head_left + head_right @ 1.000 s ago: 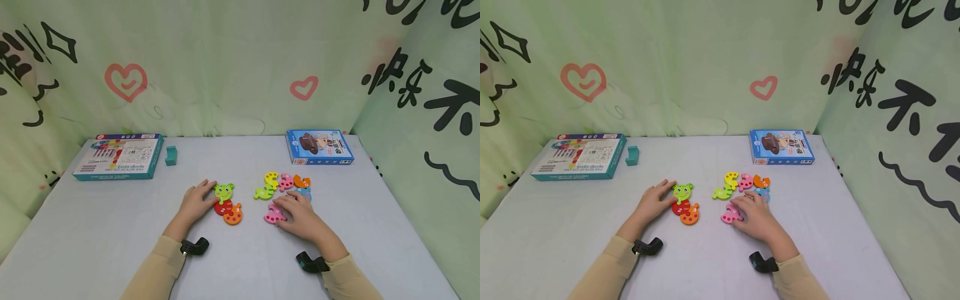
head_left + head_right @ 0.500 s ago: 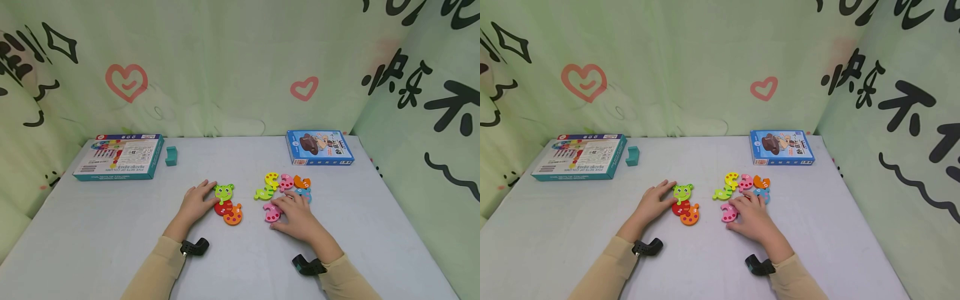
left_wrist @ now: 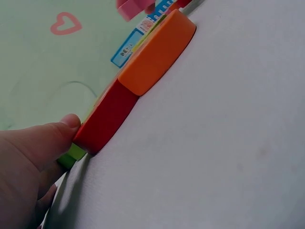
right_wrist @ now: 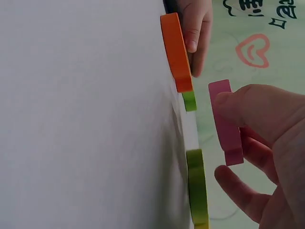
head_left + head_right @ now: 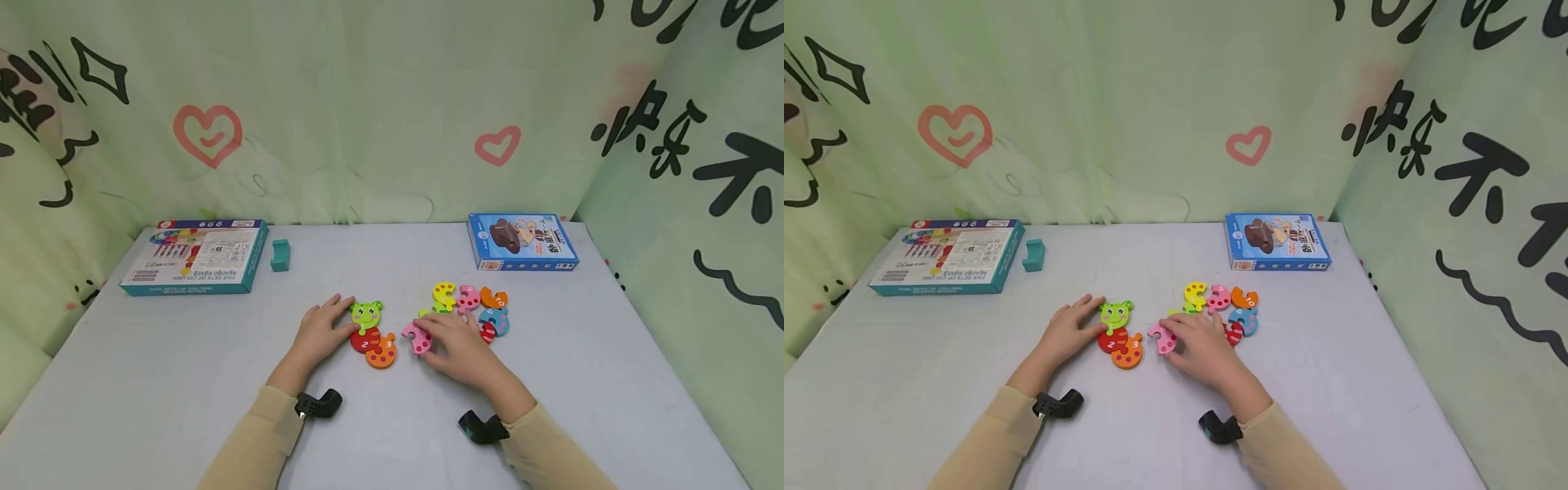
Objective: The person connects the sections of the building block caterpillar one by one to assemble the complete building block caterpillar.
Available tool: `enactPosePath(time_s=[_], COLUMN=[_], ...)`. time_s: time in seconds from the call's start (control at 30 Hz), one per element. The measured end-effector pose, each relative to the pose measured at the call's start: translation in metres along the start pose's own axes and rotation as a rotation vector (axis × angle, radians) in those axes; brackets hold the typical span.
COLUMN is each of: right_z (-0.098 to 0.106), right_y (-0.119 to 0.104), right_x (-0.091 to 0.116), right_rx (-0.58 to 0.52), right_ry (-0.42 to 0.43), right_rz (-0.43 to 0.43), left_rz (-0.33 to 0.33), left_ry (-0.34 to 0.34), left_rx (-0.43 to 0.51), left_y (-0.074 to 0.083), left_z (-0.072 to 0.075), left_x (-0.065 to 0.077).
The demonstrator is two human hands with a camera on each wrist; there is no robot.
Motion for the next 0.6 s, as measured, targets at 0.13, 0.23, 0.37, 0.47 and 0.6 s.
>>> enactPosePath(time_s=[0.13,0.23,0.37,0.47,0.6], right_z=[-0.008,-0.013,-0.017,-0.018,-0.019], right_y=[-0.008,-0.009,-0.008,-0.008,-0.009], right_x=[-0.012,-0.018,-0.023,-0.026,-0.029], right_rx=[-0.085,-0.115,-0.113,-0.118,-0.116], right_ry=[-0.061,-0.097,-0.144,-0.171,-0.202], right_rz=[-0.009,-0.042,-0.078,-0.078,-0.057], left_rz=[-0.001,-0.003,-0.002,0.009,0.014], left_ry=[-0.004,0.002,0.006,0.001,-0.001], left_rx=[0.0,-0.002,-0.006,-0.009,-0.016], left_y=[-0.001,0.0,0.0,0.001,0.0], left_z=[-0.001,-0.001,-0.002,-0.002,-0.001], left_x=[-0.001,-0.001,-0.001,-0.001,0.0])
Point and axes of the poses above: each hand's wrist, its own x-axis away from the middle knuckle, its own z-axis out of the back of the hand, y = z × x, the point moved 3 cm from there along -x, towards the middle knuckle, and after that the axes turned 10 degrees about -x, right-handed, at the moved point
